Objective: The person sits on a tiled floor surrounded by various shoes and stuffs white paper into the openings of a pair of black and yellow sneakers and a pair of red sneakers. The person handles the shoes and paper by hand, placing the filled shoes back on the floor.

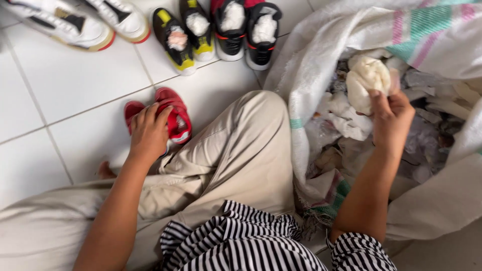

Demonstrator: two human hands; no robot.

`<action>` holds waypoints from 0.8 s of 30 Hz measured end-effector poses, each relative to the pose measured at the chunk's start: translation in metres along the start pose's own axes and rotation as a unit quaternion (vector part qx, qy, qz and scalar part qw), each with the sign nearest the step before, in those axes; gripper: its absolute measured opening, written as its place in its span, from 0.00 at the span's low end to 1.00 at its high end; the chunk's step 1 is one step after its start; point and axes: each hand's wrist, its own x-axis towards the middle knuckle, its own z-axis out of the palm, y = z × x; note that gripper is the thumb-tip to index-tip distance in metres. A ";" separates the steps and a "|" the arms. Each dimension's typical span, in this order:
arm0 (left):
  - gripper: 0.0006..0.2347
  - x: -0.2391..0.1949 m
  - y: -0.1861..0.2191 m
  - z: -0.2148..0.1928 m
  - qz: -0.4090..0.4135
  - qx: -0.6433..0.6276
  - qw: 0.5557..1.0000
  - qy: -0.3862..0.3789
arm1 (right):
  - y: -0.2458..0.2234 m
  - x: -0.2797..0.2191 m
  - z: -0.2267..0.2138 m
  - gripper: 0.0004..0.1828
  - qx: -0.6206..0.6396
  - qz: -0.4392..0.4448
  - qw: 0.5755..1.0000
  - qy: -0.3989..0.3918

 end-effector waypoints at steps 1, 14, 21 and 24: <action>0.29 -0.004 -0.003 -0.004 -0.005 -0.006 1.000 -0.016 | -0.020 -0.009 0.005 0.11 0.040 -0.001 0.999 0.005; 0.22 0.007 -0.032 0.056 -0.098 -0.022 0.994 0.050 | -0.091 -0.113 0.322 0.11 -0.027 -0.265 0.852 -0.450; 0.09 0.023 -0.051 0.085 -0.142 -0.121 0.981 0.056 | -0.042 -0.143 0.423 0.14 -0.132 -0.165 0.930 -0.301; 0.08 0.023 -0.054 0.082 -0.160 -0.151 0.976 0.006 | -0.058 -0.170 0.420 0.10 -0.224 -0.348 0.897 -0.156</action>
